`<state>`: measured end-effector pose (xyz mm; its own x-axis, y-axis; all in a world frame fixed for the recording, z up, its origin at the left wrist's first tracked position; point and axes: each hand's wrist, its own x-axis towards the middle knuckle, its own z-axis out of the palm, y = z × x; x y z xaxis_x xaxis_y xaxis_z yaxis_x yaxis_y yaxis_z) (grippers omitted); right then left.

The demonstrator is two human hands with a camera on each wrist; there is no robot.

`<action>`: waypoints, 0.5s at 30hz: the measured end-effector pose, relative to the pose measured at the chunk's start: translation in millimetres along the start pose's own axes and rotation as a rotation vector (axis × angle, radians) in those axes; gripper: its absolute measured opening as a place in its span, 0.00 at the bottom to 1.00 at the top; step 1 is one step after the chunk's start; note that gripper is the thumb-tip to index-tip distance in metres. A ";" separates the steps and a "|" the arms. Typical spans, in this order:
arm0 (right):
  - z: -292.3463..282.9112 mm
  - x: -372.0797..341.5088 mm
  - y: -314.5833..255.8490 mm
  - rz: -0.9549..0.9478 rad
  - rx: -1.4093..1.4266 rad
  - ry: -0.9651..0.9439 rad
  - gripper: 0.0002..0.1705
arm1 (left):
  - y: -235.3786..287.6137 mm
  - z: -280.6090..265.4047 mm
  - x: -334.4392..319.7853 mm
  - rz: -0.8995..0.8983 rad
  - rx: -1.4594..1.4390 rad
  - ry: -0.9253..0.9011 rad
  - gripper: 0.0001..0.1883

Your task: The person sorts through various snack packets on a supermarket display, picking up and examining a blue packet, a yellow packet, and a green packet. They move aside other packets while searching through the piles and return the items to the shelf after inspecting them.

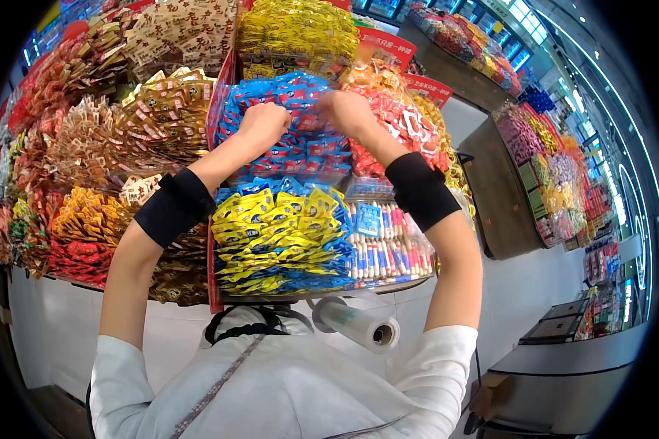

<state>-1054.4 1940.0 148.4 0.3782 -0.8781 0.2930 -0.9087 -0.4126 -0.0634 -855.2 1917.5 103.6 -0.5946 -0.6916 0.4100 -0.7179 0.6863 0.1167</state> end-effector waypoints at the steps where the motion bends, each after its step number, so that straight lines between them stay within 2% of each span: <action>1: -4.5 1.8 2.9 -0.019 -0.029 -0.024 0.07 | 0.1 -1.0 -0.6 -0.005 -0.001 0.002 0.04; 6: -8.9 8.9 5.1 -0.130 -0.148 -0.047 0.09 | -2.5 2.7 -0.3 -0.006 0.009 0.002 0.04; 10: 7.1 15.8 -1.8 -0.254 -0.241 -0.021 0.05 | -3.7 5.5 -0.8 0.000 -0.010 0.030 0.03; 15: 10.2 14.7 -2.1 -0.227 -0.219 -0.028 0.05 | -5.0 5.7 -1.7 -0.002 -0.011 0.042 0.03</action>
<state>-1045.1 1925.4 143.2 0.5776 -0.7772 0.2496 -0.8159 -0.5393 0.2085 -852.7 1913.9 97.2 -0.5772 -0.6835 0.4468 -0.7150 0.6873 0.1277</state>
